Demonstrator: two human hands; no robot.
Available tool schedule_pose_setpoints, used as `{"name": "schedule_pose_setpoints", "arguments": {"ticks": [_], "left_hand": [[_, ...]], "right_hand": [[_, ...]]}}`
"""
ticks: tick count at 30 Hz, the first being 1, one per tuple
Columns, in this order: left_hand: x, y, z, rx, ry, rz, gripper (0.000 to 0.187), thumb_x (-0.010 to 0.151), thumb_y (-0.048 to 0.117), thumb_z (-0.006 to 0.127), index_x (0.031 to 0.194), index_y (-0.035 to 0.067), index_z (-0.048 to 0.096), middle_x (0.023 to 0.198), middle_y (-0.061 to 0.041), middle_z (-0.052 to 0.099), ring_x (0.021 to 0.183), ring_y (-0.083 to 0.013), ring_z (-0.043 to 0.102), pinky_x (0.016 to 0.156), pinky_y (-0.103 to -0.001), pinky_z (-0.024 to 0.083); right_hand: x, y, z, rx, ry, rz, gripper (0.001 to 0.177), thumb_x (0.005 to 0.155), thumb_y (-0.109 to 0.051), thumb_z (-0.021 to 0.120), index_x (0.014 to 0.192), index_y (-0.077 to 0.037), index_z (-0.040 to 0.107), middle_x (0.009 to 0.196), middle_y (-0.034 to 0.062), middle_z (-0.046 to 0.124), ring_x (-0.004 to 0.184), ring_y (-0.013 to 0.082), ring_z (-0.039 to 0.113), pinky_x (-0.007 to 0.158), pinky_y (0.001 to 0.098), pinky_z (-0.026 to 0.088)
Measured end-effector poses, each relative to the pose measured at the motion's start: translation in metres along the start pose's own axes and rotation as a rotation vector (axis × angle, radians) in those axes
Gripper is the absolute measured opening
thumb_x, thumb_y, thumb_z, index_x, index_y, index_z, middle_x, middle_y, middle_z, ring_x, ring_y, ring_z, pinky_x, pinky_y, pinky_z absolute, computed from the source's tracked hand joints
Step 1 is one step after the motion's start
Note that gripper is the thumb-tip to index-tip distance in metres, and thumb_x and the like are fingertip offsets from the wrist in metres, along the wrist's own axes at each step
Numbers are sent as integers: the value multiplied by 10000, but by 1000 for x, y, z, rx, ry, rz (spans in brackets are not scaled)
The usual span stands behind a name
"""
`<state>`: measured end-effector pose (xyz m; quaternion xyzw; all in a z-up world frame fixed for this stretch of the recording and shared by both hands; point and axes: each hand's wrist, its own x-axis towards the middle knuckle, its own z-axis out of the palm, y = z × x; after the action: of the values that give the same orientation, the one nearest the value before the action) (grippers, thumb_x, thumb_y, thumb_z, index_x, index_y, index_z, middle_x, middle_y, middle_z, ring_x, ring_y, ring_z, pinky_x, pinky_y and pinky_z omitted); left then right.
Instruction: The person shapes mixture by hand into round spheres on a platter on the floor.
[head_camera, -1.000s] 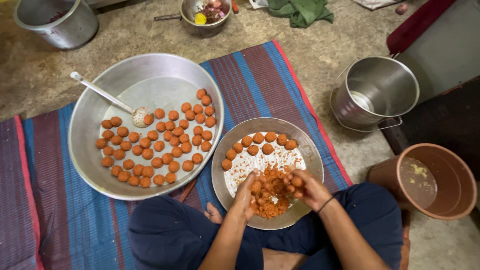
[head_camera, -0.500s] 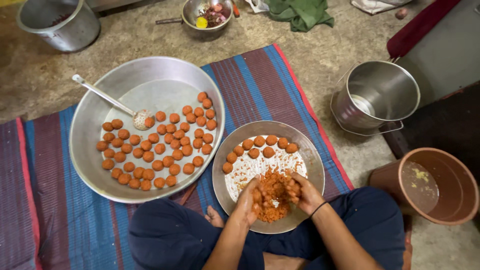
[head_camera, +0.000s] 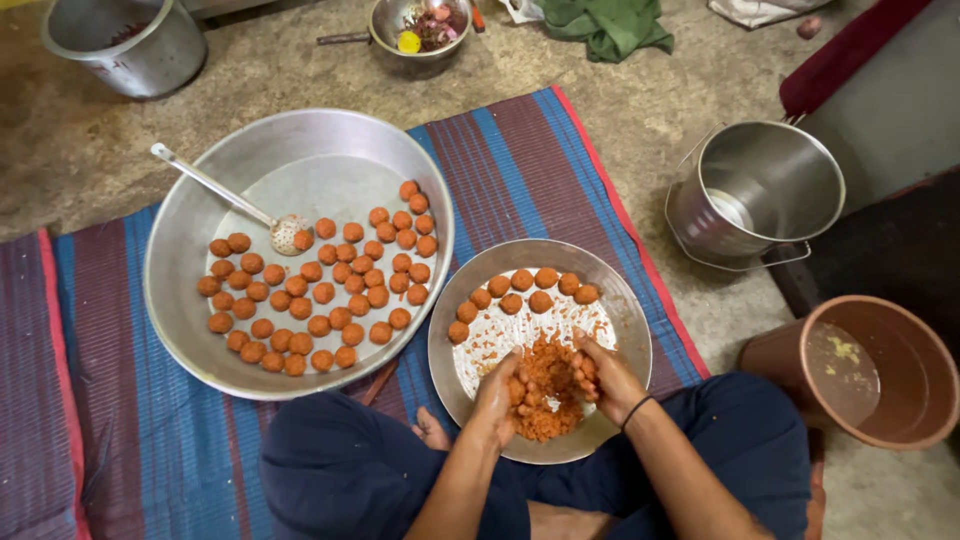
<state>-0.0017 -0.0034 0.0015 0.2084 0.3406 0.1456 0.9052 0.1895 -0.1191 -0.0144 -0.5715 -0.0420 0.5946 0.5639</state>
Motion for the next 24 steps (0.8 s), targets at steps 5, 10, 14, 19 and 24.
{"name": "schedule_pose_setpoints", "arguments": {"ticks": [5, 10, 14, 19, 24], "left_hand": [[-31, 45, 28, -276, -29, -76, 487, 1008, 513, 475, 912, 68, 648, 901, -113, 723, 796, -249, 722, 615, -350, 549], [-34, 43, 45, 270, -78, -29, 509, 1050, 542, 473, 947, 81, 662, 875, -112, 718, 761, -239, 687, 589, -347, 517], [-25, 41, 36, 23, -198, 38, 507, 1021, 518, 462, 937, 63, 669, 888, -126, 742, 771, -243, 718, 647, -367, 586], [-18, 40, 22, -115, -164, -10, 542, 1019, 536, 454, 912, 50, 670, 821, -129, 711, 741, -260, 710, 616, -379, 568], [1, 6, -3, -176, -115, -16, 435, 1086, 469, 595, 880, 89, 635, 766, -93, 687, 663, -242, 692, 500, -314, 503]], "right_hand": [[-30, -36, 16, 331, -44, -8, 405, 982, -477, 546, 935, -93, 664, 787, 49, 696, 653, 141, 658, 526, 265, 503], [-26, -26, 8, 237, -121, 6, 429, 1003, -470, 554, 964, -64, 688, 807, 108, 720, 645, 205, 680, 480, 289, 502], [-11, -14, 5, 578, -133, 7, 457, 1019, -465, 530, 957, -25, 637, 865, 141, 712, 674, 238, 707, 531, 308, 558], [2, -12, 11, 540, -163, -41, 378, 977, -440, 541, 993, -76, 643, 887, 162, 738, 640, 238, 684, 510, 295, 550], [24, 26, -27, 827, -364, -4, 405, 1040, -336, 555, 1071, 57, 648, 811, 105, 697, 626, 149, 659, 526, 247, 543]]}}
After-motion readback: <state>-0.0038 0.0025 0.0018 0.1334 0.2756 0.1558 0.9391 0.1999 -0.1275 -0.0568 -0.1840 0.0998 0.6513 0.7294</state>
